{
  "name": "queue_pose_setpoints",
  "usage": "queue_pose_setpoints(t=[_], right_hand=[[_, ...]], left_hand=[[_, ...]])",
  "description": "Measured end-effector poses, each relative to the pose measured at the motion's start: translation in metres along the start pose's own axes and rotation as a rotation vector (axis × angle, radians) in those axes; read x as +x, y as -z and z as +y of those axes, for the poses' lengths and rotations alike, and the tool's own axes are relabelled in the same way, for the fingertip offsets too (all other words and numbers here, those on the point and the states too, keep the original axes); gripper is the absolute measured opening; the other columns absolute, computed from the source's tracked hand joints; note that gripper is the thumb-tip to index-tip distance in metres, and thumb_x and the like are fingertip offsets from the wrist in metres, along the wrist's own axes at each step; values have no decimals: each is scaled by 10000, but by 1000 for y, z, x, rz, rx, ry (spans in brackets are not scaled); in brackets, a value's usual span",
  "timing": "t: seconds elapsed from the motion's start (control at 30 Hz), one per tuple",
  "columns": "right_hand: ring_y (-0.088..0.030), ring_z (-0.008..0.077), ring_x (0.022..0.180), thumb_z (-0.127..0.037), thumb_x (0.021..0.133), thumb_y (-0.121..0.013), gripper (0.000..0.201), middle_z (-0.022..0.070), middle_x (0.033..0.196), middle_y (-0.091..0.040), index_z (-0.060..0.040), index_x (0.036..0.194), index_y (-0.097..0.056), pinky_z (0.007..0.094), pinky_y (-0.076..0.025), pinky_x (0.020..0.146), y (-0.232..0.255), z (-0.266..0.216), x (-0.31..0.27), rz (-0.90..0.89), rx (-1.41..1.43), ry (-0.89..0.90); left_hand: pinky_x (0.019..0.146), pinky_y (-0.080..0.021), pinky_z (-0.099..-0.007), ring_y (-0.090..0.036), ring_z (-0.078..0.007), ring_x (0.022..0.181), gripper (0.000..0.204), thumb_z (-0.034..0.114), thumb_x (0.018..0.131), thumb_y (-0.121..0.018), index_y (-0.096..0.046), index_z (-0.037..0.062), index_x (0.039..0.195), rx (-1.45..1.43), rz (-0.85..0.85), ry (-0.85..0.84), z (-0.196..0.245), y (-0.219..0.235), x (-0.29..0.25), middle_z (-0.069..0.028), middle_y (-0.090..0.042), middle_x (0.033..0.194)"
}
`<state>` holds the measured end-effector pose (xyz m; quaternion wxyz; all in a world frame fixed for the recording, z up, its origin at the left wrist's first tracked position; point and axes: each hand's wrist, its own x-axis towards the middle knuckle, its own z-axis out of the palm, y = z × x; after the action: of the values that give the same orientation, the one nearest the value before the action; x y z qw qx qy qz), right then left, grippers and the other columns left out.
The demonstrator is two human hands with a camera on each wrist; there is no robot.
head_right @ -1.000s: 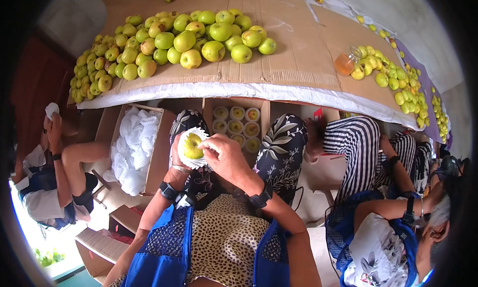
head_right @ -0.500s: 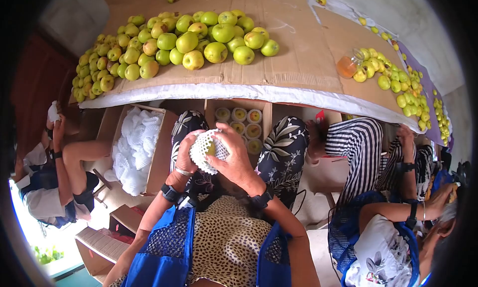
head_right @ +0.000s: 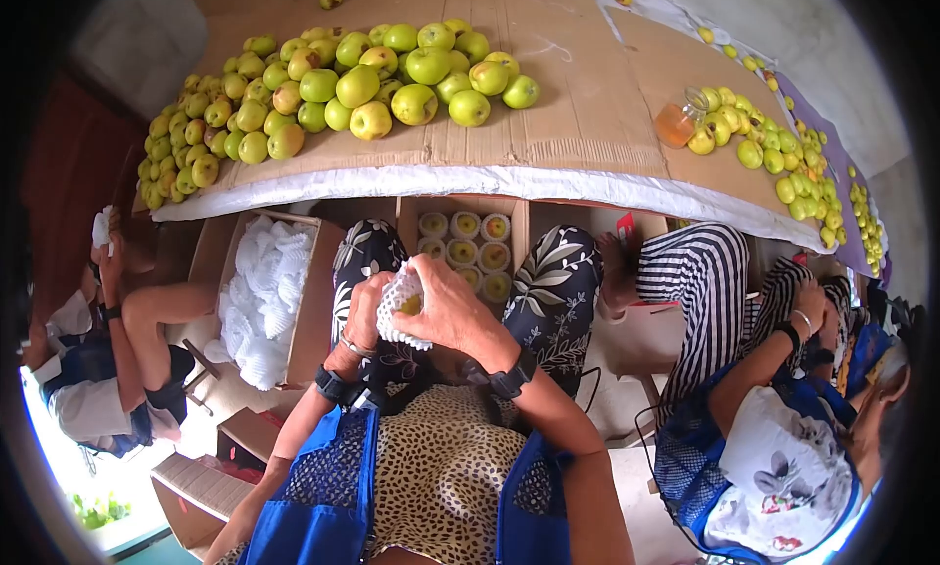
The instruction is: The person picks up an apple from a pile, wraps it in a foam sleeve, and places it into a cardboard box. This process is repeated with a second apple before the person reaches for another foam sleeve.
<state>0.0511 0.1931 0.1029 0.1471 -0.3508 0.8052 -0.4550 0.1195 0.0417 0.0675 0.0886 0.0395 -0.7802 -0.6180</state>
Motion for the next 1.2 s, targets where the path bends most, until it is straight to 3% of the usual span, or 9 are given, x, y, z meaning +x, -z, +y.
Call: queue_pose_setpoints(t=[0.13, 0.2, 0.3, 0.43, 0.57, 0.9, 0.97, 1.03, 1.2], right_hand=[[-539, 375, 897, -332, 617, -675, 537, 216, 936, -543, 10, 969, -457, 428, -440, 770, 10, -4, 2, -219, -177, -36], [-539, 372, 892, -320, 593, -668, 507, 205, 954, -554, -1, 940, -482, 424, -439, 758, 17, -13, 3, -248, -270, -19], [-548, 347, 916, -359, 617, -675, 540, 185, 992, -561, 2, 978, -499, 399, -445, 779, 16, -5, 7, -341, -183, -31], [-559, 302, 962, -369, 689, -679, 539, 166, 1034, -572, -10, 1054, -510, 363, -442, 817, 21, 3, 2, -268, 17, 29], [-599, 242, 902, -185, 748, -658, 397, 134, 978, -609, -5, 1076, -523, 328, -467, 794, 13, 17, -7, -52, 214, 74], [-602, 125, 800, -39, 819, -543, 316, 84, 879, -622, -10, 1127, -481, 262, -481, 729, -9, 37, -16, -61, 674, -278], [-593, 106, 790, -46, 831, -536, 280, 66, 867, -618, -13, 1106, -498, 259, -480, 711, -13, 35, -17, -81, 856, -308], [-594, 129, 801, -52, 816, -552, 264, 74, 887, -611, -16, 1076, -520, 261, -478, 706, -18, 30, -20, -48, 643, -201], [-569, 263, 887, -108, 707, -654, 290, 128, 955, -570, -25, 963, -549, 329, -471, 749, -21, 29, -14, 120, 115, 225]], left_hand=[[633, -430, -390, -571, -342, 676, 439, 383, 882, -410, -548, -34, 906, 211, -166, -72, 8, 7, 2, -200, -579, 723], [664, -434, -382, -574, -342, 714, 436, 380, 858, -454, -510, -36, 976, 184, -181, 53, 11, 2, 1, -205, -566, 747], [722, -453, -321, -588, -229, 793, 552, 453, 832, -488, -479, -47, 1068, 171, -290, 177, 20, 5, 4, -149, -593, 895], [787, -471, -266, -581, -163, 875, 408, 307, 844, -501, -507, -7, 1105, -608, -139, 283, 4, -2, 2, -85, -593, 993], [827, -475, -337, -596, -241, 909, 481, 389, 911, -344, -529, -15, 1094, -790, 2, 394, -9, 8, 6, -146, -605, 978], [805, -470, -343, -586, -228, 861, 392, 362, 922, -354, -551, 25, 959, -1180, 202, 417, -26, 9, 5, -96, -612, 912], [831, -471, -390, -590, -276, 904, 507, 426, 897, -342, -545, -16, 1038, -1141, 246, 508, -44, 9, 6, -149, -611, 979], [851, -470, -423, -593, -309, 929, 600, 469, 879, -335, -532, -55, 1097, -1122, 288, 560, -44, 8, 9, -191, -610, 1018], [688, -488, -327, -588, -203, 718, 356, 376, 898, -415, -554, 50, 935, -946, 511, 505, -28, 0, 12, -86, -597, 805]])
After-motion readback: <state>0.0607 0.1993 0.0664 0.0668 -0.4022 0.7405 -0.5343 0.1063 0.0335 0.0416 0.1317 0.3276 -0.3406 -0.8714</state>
